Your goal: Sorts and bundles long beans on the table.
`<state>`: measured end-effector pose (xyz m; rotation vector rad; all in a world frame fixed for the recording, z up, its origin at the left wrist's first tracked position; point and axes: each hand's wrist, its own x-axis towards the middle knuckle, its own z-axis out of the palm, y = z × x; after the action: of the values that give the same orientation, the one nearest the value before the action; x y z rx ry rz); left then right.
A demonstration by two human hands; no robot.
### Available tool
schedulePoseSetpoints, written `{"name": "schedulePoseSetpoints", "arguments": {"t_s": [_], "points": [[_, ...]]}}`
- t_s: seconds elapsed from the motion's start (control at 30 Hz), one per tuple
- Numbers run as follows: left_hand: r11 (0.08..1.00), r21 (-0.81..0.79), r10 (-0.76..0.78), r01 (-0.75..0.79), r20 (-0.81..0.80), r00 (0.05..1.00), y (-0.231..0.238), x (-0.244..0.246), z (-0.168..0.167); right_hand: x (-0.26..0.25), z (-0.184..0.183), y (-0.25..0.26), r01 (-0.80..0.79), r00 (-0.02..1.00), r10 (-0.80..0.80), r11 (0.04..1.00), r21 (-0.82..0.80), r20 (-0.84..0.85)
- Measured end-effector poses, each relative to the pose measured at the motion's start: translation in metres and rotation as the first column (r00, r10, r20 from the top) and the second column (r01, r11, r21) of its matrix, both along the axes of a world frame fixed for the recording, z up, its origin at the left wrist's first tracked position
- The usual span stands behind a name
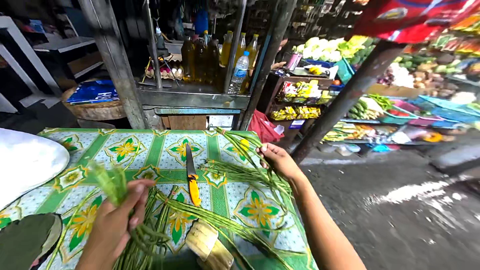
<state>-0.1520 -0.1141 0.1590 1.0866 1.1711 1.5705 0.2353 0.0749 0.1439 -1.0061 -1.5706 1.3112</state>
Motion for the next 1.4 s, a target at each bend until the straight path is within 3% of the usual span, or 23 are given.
{"name": "schedulePoseSetpoints", "arguments": {"t_s": [0.13,0.33,0.43,0.57,0.67,0.8,0.9,1.0,1.1,1.23,1.4], "points": [[0.988,0.027,-0.152,0.153,-0.035,0.988,0.046,0.035,0.016,-0.031,0.037,-0.031,-0.117,0.967,0.105,0.992,-0.040,-0.230],[0.985,0.105,-0.143,0.140,0.025,0.989,0.065,0.063,0.042,-0.098,0.034,-0.073,-0.235,0.906,0.199,0.971,-0.052,-0.373],[0.994,0.102,-0.045,0.045,-0.003,0.999,0.065,0.053,0.042,-0.115,0.018,-0.083,-0.291,0.909,0.280,0.957,0.014,-0.310],[0.997,0.073,-0.011,0.018,-0.098,0.995,0.060,0.033,0.035,-0.131,0.008,-0.086,-0.360,0.923,0.374,0.923,0.138,-0.093],[0.997,0.067,-0.026,0.036,-0.137,0.990,0.055,0.023,0.029,-0.150,0.017,-0.090,-0.306,0.950,0.312,0.928,0.214,0.006],[0.994,0.093,-0.043,0.058,-0.156,0.987,0.048,0.014,0.021,-0.187,0.039,-0.087,-0.118,0.982,0.158,0.939,0.322,-0.101],[0.994,0.089,-0.058,0.071,-0.144,0.988,0.038,0.009,0.017,-0.215,0.046,-0.084,-0.017,0.994,0.066,0.867,0.498,-0.082],[0.995,0.067,-0.076,0.080,-0.050,0.996,0.031,0.004,0.008,-0.242,0.038,-0.079,-0.014,0.998,-0.030,0.731,0.682,0.053],[0.997,0.049,-0.058,0.060,-0.034,0.998,0.025,-0.007,-0.010,-0.258,0.020,-0.077,-0.096,0.989,-0.006,0.727,0.680,0.146],[0.999,0.009,-0.034,0.037,-0.260,0.965,0.016,-0.019,-0.019,-0.269,0.009,-0.077,-0.135,0.980,-0.007,0.707,0.694,0.197],[0.994,0.107,0.053,0.017,-0.610,0.791,-0.003,-0.052,0.041,-0.284,0.070,-0.094,-0.147,0.958,-0.126,0.558,0.817,0.258]]}}
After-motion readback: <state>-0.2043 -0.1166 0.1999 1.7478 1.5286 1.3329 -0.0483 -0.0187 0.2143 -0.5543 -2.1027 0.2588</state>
